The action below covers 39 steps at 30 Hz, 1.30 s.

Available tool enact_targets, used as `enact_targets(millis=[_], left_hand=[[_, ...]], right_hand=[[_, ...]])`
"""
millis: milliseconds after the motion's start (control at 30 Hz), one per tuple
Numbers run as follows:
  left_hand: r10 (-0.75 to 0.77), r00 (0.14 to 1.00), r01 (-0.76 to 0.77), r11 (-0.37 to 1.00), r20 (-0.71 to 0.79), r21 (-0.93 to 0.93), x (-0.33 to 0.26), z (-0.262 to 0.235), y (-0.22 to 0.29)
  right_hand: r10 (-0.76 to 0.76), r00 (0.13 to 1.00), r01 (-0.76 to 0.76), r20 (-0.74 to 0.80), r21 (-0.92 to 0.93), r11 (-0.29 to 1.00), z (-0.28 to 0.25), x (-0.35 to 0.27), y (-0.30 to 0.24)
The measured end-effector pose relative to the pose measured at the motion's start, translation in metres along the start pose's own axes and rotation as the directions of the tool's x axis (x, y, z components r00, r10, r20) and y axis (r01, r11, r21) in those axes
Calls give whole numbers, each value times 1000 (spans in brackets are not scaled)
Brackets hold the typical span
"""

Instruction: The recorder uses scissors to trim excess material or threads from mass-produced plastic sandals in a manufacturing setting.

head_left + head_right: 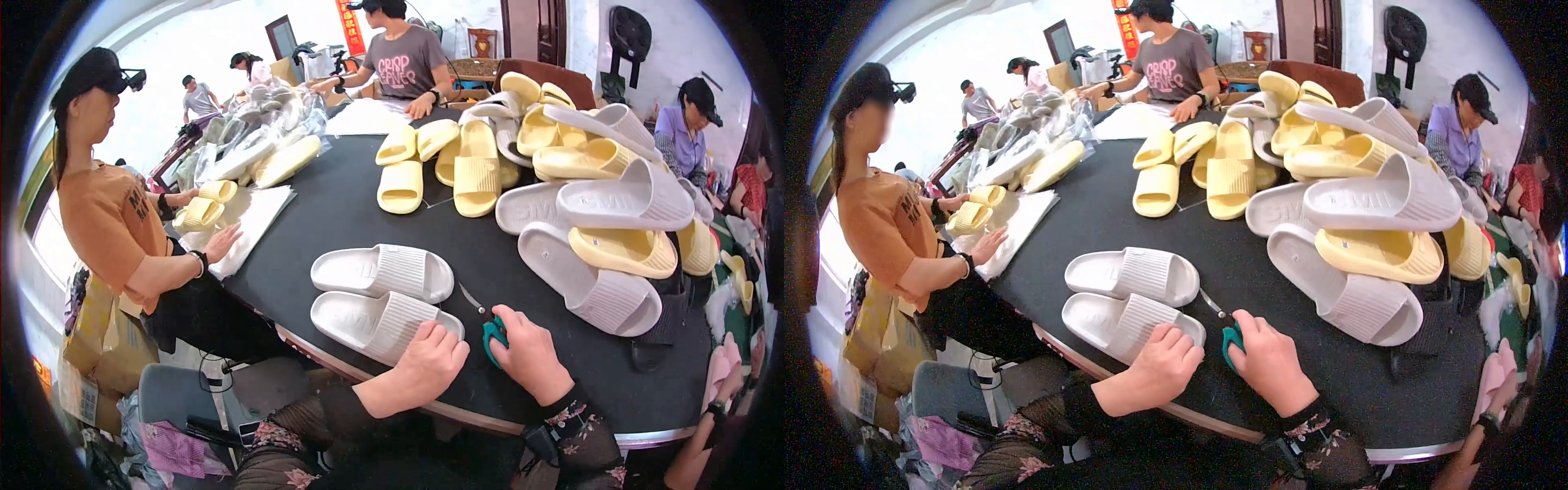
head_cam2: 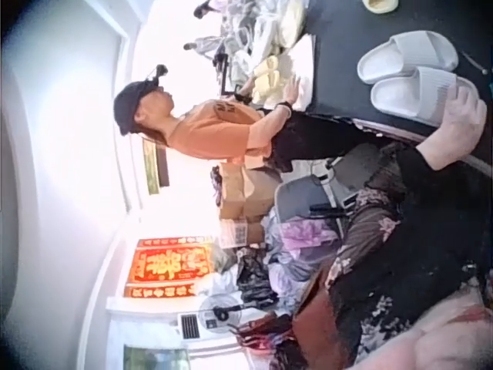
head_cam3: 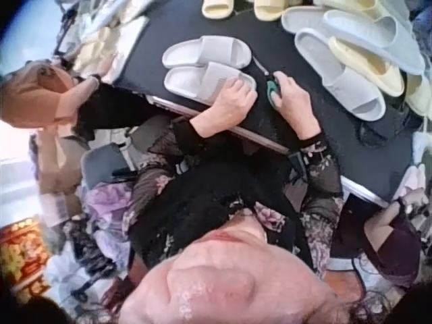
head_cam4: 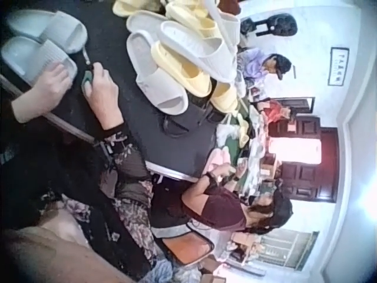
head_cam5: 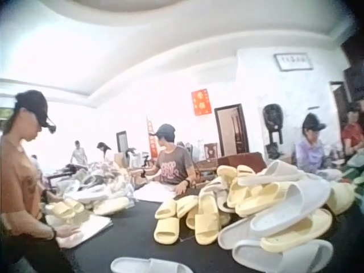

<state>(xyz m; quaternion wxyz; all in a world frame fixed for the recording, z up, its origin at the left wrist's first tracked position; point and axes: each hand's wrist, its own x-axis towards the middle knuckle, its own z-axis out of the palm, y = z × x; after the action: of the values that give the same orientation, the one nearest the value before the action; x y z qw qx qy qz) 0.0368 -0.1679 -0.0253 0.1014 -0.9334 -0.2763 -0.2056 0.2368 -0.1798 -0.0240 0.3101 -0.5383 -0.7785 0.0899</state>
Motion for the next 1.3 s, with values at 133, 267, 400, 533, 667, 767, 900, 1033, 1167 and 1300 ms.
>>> enact_targets(millis=[133,267,400,533,667,767,900,1033,1167,1300], left_hand=[[-66,998,60,979,-24,-196,0,-14,4],[-144,987,82,820,-66,-567,-2,-44,10],[-329,943,228,537,47,-812,-14,-91,-3],[-628,768,69,272,-123,-960,-44,-124,-22],[-650,650,57,558,-394,-828,-80,-147,-59],[-703,592,166,585,-395,-794,-114,-157,-75],[-864,291,471,504,-412,-724,-154,-148,-87],[-927,221,594,375,-303,-712,-207,-134,-97],[-972,131,635,232,-194,-737,-248,-98,-102],[-984,109,681,177,-141,-710,-288,-54,-111]], right_hand=[[31,1000,-31,3,22,999,1,-2,1],[26,1000,-26,-8,35,999,0,-4,0],[-5,1000,5,-31,-22,1000,6,-4,6],[-19,998,19,-58,-3,1000,10,0,9],[-6,998,6,-60,6,1000,11,5,5],[40,998,-39,-45,13,999,14,5,5],[74,997,-74,10,3,997,17,4,5],[112,994,-112,5,8,994,18,2,6],[165,986,-165,13,34,986,19,-1,5],[170,985,-171,15,35,985,19,1,2]])
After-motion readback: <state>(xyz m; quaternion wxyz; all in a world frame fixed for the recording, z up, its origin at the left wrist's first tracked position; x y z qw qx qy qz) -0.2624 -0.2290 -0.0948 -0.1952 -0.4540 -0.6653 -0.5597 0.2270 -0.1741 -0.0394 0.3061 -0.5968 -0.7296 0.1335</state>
